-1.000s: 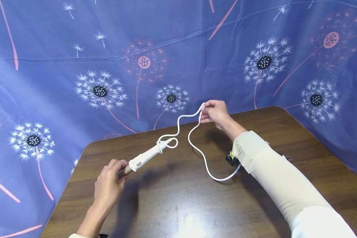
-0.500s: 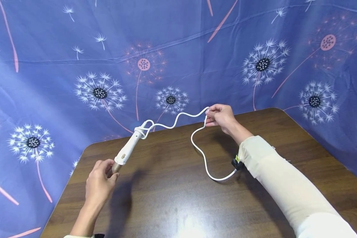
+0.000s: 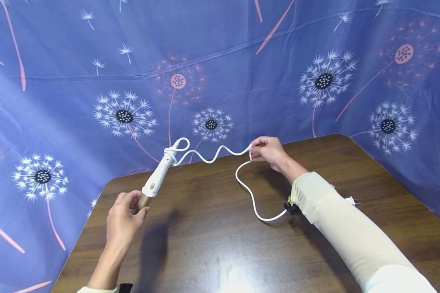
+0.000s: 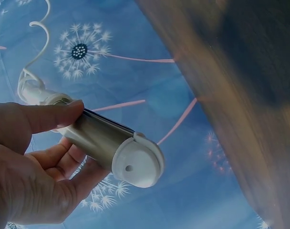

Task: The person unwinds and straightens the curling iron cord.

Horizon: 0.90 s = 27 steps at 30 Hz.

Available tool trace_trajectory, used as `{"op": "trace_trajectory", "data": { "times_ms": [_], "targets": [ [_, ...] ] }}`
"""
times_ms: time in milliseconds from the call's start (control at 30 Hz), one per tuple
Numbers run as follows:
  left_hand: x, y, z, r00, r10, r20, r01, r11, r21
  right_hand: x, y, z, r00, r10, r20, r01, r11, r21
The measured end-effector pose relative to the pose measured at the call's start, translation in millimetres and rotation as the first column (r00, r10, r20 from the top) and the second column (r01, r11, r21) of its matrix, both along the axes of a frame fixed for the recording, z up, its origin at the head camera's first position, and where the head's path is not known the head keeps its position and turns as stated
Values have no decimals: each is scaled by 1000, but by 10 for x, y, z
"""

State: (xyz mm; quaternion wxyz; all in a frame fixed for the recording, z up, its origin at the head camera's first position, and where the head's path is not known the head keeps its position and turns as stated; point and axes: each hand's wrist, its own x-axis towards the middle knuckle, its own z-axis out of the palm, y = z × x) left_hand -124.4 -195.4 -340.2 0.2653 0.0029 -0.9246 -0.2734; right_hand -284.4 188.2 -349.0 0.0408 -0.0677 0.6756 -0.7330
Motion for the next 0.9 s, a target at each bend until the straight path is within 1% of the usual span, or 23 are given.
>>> {"op": "trace_trajectory", "data": {
  "times_ms": [100,300,367,500,567,700,900],
  "targets": [
    [-5,28,12,1000,-8,-2,8,1000,6,17,-2,-8,1000,0,9,0,1000,27],
    [-26,62,29,1000,-10,-18,10,1000,3,18,12,1,1000,7,-1,-7,996,84],
    [-37,76,33,1000,-9,-25,9,1000,0,16,10,7,1000,5,-3,-5,996,85],
    [-55,109,39,999,-19,-29,19,1000,-5,21,-13,23,999,29,-17,-28,996,80],
    [-58,122,40,999,-25,-27,25,1000,-9,29,-47,32,998,51,-24,-49,996,77],
    [-57,148,40,999,-33,-21,33,999,-18,53,-143,62,992,119,-38,-115,990,83],
    [-41,189,46,999,-50,3,50,998,-26,85,-346,118,970,240,-37,-237,969,67]
  ]
}}
